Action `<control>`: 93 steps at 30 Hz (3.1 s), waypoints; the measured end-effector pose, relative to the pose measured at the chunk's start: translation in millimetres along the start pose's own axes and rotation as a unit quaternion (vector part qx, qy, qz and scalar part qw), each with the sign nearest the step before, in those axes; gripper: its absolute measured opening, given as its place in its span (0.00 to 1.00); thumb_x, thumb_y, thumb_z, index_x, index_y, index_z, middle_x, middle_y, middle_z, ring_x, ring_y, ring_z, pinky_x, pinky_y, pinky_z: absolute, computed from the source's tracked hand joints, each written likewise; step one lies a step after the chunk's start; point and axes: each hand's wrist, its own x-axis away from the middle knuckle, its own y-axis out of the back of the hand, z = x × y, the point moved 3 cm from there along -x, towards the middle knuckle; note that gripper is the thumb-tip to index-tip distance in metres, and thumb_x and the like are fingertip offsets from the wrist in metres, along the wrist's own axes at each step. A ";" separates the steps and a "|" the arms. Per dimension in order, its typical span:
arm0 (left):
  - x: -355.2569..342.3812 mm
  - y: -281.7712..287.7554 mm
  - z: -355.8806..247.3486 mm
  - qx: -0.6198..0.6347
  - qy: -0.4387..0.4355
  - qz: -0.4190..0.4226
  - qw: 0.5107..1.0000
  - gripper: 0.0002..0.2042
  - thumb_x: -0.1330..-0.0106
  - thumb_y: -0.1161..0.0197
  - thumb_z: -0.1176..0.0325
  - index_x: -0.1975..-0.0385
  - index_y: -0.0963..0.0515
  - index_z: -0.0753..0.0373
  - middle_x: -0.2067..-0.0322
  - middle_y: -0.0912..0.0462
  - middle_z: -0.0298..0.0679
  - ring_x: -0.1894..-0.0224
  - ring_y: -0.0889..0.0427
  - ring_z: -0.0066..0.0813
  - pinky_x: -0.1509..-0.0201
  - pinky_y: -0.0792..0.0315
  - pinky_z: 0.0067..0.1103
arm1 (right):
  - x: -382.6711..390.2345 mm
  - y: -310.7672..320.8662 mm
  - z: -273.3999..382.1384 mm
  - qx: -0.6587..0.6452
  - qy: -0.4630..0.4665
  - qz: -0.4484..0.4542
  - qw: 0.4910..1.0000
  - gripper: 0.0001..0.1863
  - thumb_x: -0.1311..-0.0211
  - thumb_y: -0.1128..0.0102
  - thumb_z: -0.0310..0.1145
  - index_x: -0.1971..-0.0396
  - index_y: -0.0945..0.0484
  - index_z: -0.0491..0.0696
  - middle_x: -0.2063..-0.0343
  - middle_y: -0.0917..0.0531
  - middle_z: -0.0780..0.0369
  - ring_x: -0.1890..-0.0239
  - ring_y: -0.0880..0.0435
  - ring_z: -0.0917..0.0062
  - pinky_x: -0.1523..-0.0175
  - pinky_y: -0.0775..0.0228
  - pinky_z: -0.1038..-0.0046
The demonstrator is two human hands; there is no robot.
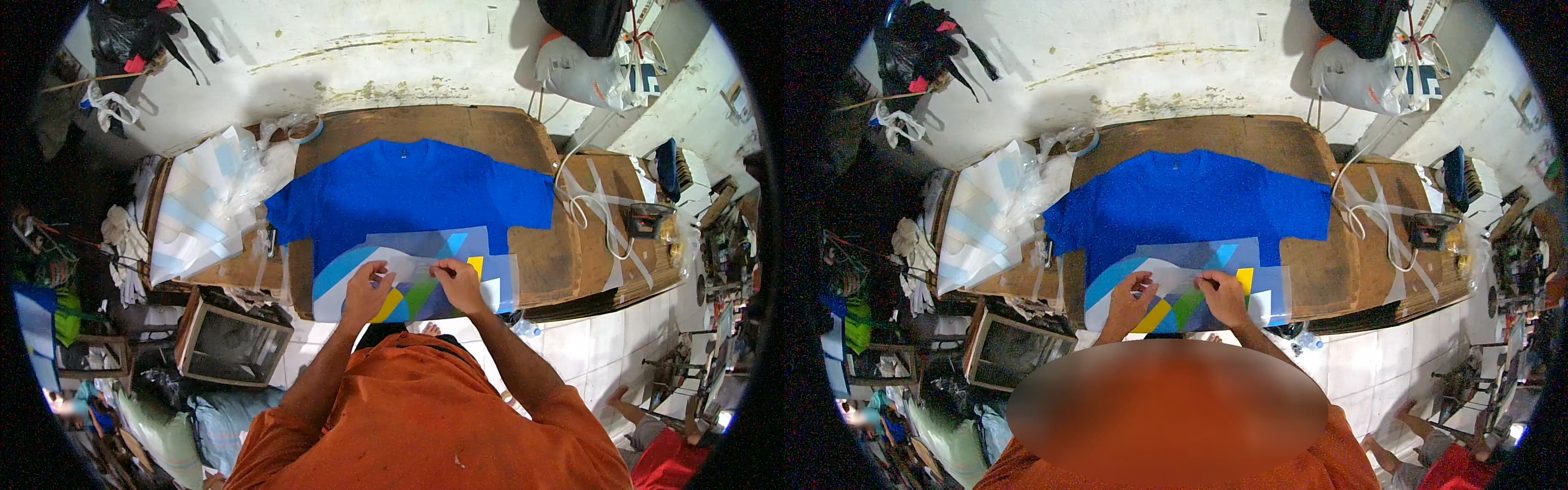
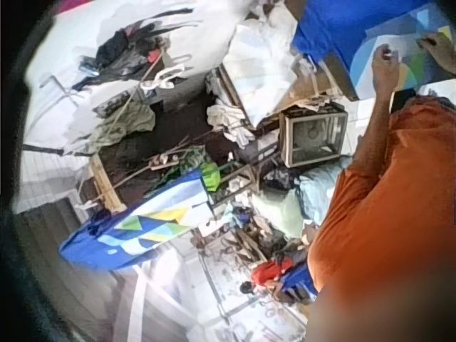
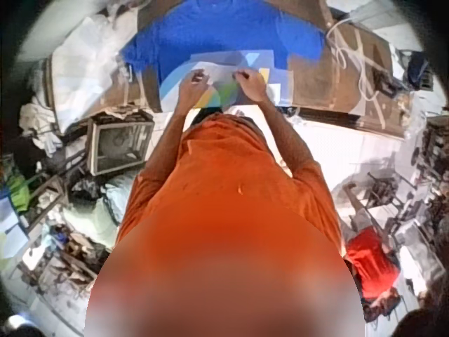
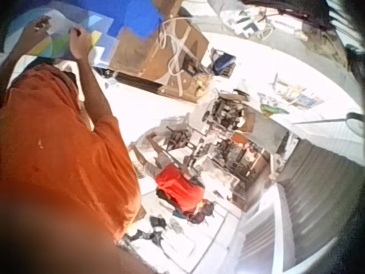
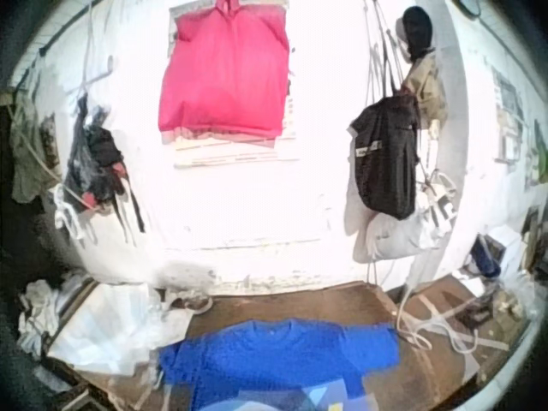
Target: The person places a blue t-shirt on a wooden table, aligns a colorful transfer sheet on the chest, and uses an iron to press the design onto the fabric. They then peel off the transfer backing and place a small label on the shirt.
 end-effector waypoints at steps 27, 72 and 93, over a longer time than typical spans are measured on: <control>-107.8 -46.8 42.4 -0.320 -0.227 -0.041 0.919 0.23 0.29 0.39 0.65 0.36 0.24 0.66 0.34 0.24 0.43 0.30 0.29 0.41 0.29 0.36 0.41 | -85.9 -24.7 -5.4 0.409 0.221 -0.022 0.885 0.31 0.32 0.38 0.41 0.30 0.28 0.50 0.32 0.29 0.57 0.31 0.33 0.52 0.30 0.40 0.48; -107.2 -49.3 45.2 -0.345 -0.235 -0.039 0.908 0.24 0.31 0.39 0.67 0.35 0.25 0.66 0.34 0.26 0.44 0.31 0.28 0.42 0.29 0.36 0.42 | -83.7 -23.7 -15.0 0.391 0.240 0.003 0.888 0.29 0.29 0.41 0.43 0.31 0.27 0.48 0.30 0.29 0.58 0.28 0.36 0.56 0.25 0.44 0.50; -107.8 -48.9 43.2 -0.331 -0.235 -0.055 0.912 0.22 0.31 0.39 0.69 0.37 0.24 0.66 0.34 0.25 0.45 0.32 0.27 0.44 0.30 0.35 0.42 | -84.9 -22.7 -10.5 0.404 0.215 0.024 0.889 0.31 0.29 0.42 0.45 0.30 0.29 0.47 0.29 0.30 0.59 0.27 0.37 0.57 0.25 0.46 0.51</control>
